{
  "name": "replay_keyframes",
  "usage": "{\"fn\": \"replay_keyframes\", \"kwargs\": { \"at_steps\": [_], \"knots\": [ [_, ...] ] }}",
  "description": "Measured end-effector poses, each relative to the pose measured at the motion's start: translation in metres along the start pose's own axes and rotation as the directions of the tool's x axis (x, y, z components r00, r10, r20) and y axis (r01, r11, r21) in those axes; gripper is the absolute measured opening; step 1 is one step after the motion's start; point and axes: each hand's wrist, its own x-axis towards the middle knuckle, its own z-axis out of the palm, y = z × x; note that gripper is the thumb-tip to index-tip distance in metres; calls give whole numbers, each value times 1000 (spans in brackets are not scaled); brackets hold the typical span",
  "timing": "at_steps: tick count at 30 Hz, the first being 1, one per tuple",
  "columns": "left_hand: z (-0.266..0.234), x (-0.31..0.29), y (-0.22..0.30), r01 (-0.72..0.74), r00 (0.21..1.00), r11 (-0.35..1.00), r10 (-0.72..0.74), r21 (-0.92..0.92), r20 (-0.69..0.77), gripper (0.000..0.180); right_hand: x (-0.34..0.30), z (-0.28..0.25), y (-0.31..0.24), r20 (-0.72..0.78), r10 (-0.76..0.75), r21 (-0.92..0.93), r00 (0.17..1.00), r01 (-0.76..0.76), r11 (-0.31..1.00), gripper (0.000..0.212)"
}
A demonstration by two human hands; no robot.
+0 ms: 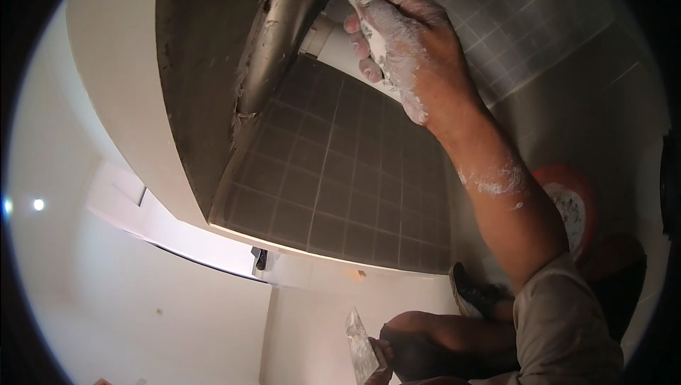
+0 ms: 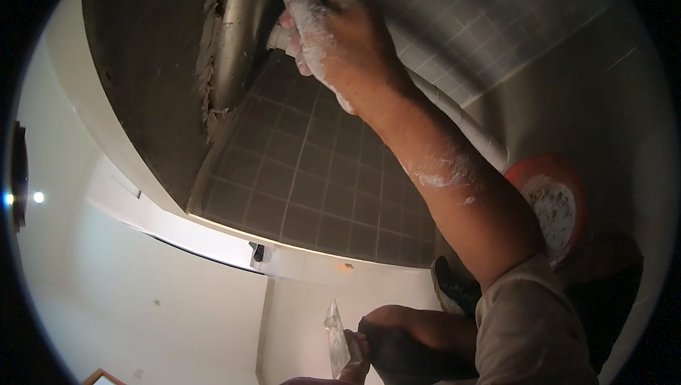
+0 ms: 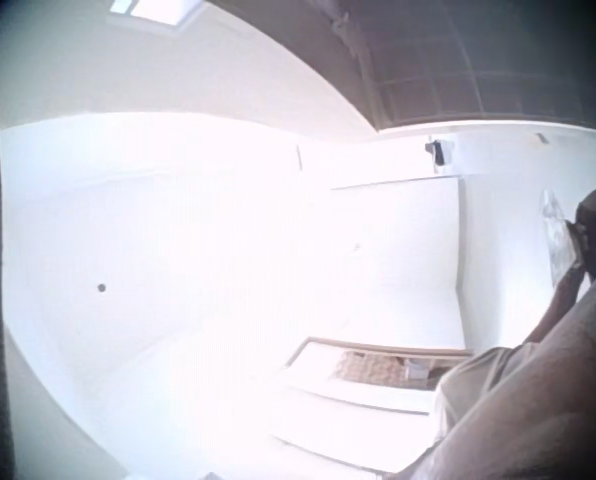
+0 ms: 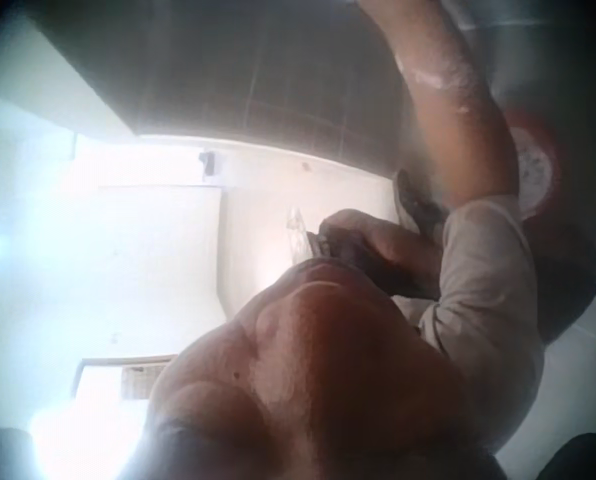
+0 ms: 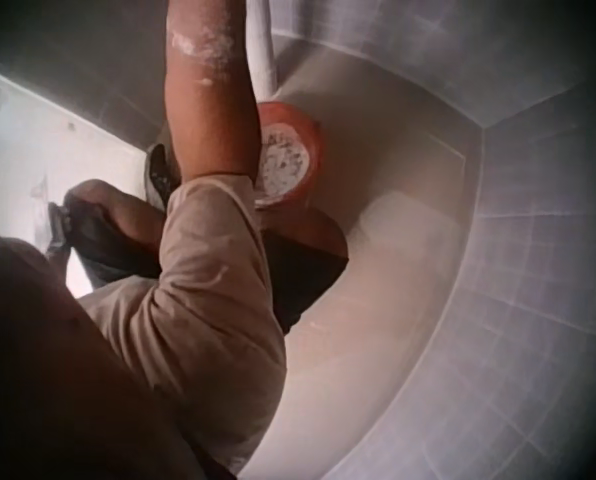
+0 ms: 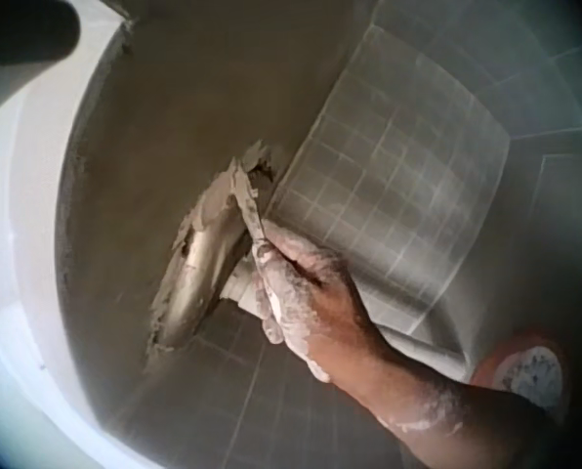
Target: The person applies white plaster to a wall and ceiling corner using a putty knife and a hawk.
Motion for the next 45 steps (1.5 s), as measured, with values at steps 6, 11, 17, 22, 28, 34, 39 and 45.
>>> {"fn": "replay_keyframes", "kwargs": {
  "at_steps": [6,11,17,22,28,34,39,45],
  "knots": [
    [-16,6,-1,0,999,996,3,84,-42,15,-13,20,22,23,-87,-31,996,88,996,32],
    [28,-5,10,10,991,1000,-10,2,-132,18,-24,41,32,62,-108,82,992,103,991,44],
    [41,-14,16,-25,994,996,33,87,-100,18,-43,85,19,21,10,256,1000,-16,967,43],
    [23,-4,8,32,999,993,-34,-110,-12,19,-69,94,15,157,17,305,987,-65,950,32],
    [26,-16,12,-60,995,978,74,-197,66,20,-82,33,36,33,136,347,990,-139,927,46],
    [35,-11,13,-35,990,995,47,-93,129,18,23,-28,-2,-79,124,246,989,-101,964,46],
    [22,-8,16,-27,996,999,30,-48,81,18,56,-32,-6,-23,215,286,976,-200,937,11],
    [25,-5,12,10,991,991,7,-134,132,19,47,-33,-13,138,191,346,972,-228,910,21]
  ]
}}
